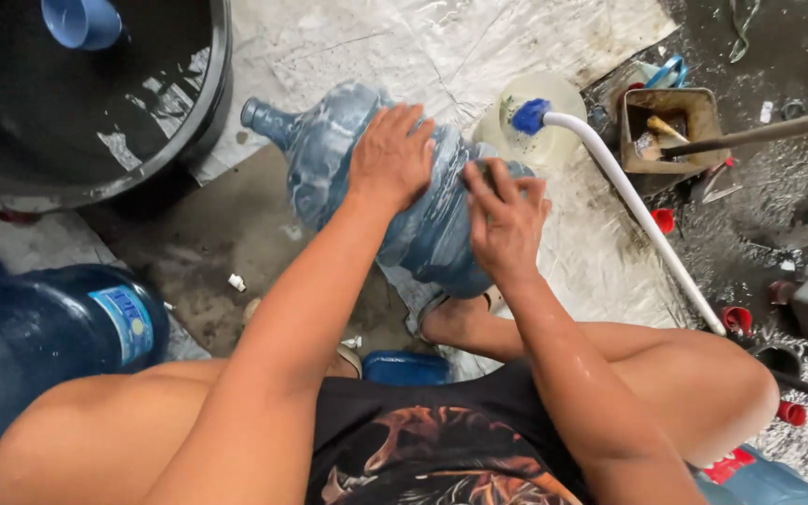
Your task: The person scrubs the exterior of a large blue water jug with a small brush while sitting on the floor. They rotate the jug to clean different sides, applying soapy water and scrubbing the surface thoroughly.
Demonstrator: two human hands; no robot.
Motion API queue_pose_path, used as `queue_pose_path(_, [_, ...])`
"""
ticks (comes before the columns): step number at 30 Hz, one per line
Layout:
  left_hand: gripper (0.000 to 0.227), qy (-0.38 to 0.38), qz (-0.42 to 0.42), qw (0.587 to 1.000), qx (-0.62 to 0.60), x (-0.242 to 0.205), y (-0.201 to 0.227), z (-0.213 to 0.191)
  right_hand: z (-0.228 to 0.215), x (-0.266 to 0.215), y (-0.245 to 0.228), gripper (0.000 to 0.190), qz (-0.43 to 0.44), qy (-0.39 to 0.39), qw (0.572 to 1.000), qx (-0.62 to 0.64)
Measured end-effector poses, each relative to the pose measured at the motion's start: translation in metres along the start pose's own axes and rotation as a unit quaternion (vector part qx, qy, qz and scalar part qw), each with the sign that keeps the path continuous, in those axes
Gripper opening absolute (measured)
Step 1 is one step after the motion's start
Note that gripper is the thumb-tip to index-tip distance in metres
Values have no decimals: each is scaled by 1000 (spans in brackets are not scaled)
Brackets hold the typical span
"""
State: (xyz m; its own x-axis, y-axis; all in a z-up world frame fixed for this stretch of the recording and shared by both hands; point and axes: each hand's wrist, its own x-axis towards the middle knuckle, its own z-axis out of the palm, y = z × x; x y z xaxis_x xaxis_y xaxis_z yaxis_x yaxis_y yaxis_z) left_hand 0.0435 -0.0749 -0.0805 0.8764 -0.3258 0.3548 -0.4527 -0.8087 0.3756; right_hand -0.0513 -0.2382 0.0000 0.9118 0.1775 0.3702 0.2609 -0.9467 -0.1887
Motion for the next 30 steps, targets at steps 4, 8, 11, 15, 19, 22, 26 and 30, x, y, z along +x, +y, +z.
queue_pose_path(4, [34, -69, -14, 997, -9, 3, -4, 10, -7, -43, -24, 40, -69, -18, 997, -18])
queue_pose_path(8, [38, -118, -14, 992, -31, 8, 0, -5, -15, -43, -34, 48, -248, -49, 966, 48])
queue_pose_path(11, [41, -159, -36, 986, -12, 11, -7, 12, 3, -13, -3, 41, -240, -19, 970, 29])
queue_pose_path(15, [43, -179, -49, 983, -16, 20, 0, 12, 11, 14, 28, 35, -102, 10, 995, -14])
queue_pose_path(19, [41, -207, -27, 978, -6, 10, -2, 8, -11, -38, -38, 40, -211, -57, 975, 39])
queue_pose_path(22, [42, -177, -32, 983, -33, 26, 6, -5, -11, -23, -20, 42, -289, -90, 950, 74])
queue_pose_path(26, [40, -253, -32, 967, -17, 26, 7, -14, 14, 8, 38, 34, -119, -74, 990, -4])
queue_pose_path(30, [40, -178, -35, 983, 3, 10, -2, 16, 10, -11, 11, 37, -194, -5, 979, 60])
